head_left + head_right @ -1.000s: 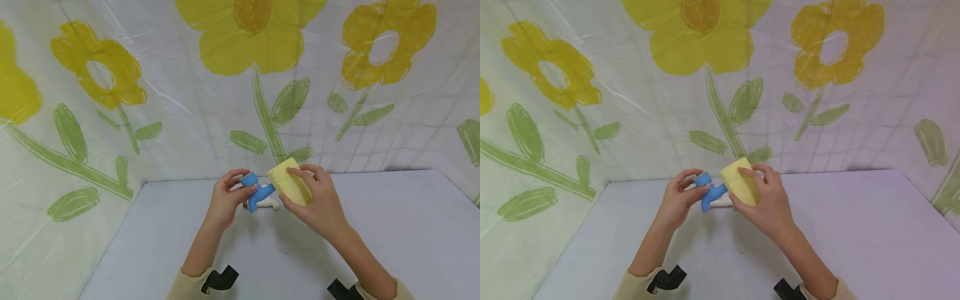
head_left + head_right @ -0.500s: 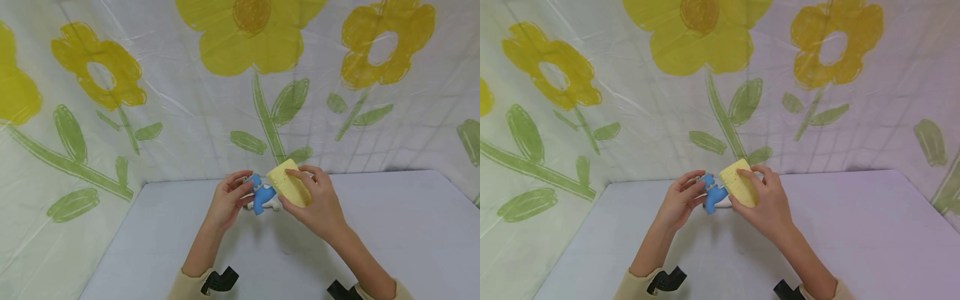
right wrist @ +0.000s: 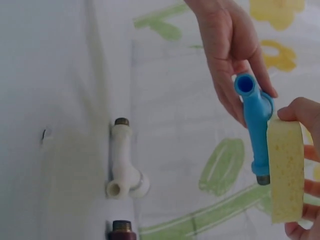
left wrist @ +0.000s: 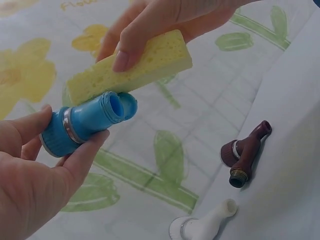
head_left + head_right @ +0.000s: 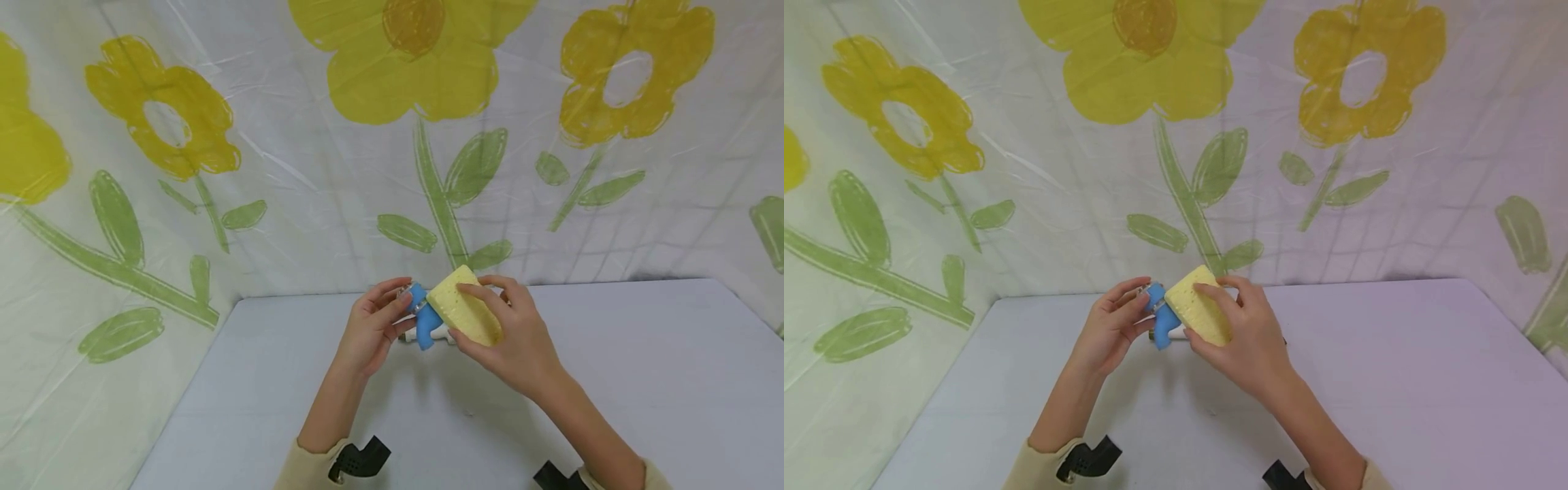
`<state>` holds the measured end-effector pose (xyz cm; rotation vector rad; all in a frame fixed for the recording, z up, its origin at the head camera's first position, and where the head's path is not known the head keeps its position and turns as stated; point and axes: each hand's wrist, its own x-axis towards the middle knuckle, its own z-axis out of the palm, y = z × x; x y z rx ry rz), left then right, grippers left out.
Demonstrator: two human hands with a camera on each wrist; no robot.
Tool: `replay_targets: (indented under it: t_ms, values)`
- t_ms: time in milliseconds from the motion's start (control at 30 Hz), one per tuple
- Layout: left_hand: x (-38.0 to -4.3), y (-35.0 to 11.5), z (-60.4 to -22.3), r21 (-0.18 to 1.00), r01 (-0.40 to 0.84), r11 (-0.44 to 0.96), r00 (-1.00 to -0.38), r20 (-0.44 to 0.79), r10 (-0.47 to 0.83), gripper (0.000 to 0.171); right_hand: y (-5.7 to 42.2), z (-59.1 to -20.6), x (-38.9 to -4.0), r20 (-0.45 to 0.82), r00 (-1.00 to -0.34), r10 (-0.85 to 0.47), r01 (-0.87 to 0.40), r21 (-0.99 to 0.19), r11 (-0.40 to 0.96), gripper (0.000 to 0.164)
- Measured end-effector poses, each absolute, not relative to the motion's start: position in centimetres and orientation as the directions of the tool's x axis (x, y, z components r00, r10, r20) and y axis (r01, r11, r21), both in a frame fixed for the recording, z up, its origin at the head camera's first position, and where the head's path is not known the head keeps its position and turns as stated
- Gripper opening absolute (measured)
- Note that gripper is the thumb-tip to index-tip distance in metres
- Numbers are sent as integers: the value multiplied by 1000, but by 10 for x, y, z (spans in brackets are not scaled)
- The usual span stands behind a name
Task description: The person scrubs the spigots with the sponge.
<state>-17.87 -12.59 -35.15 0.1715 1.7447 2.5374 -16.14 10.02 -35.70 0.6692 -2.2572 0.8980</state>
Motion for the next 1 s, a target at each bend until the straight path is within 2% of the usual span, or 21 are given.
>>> replay_targets:
  t_ms: [167, 400, 633, 833, 1000]
  values:
    - [-179, -126, -351, 929, 15, -370, -993, 58, 107, 35, 97, -360, -161, 702, -676, -223, -638, -407, 654, 63]
    - [-180, -128, -352, 916, 15, -401, -997, 46, 68, 33, 90, -363, -158, 661, -656, -365, -716, -393, 577, 61]
    - [-181, -128, -352, 911, 18, -411, -996, 53, 73, 30, 95, -361, -159, 683, -663, -307, -690, -399, 603, 62]
    - [-181, -128, -351, 931, 38, -362, -998, 56, 37, 27, 93, -362, -157, 672, -627, -394, -737, -348, 579, 58]
    - [-181, -128, -350, 948, 42, -315, -997, 61, 52, 21, 98, -360, -158, 663, -650, -371, -722, -386, 575, 57]
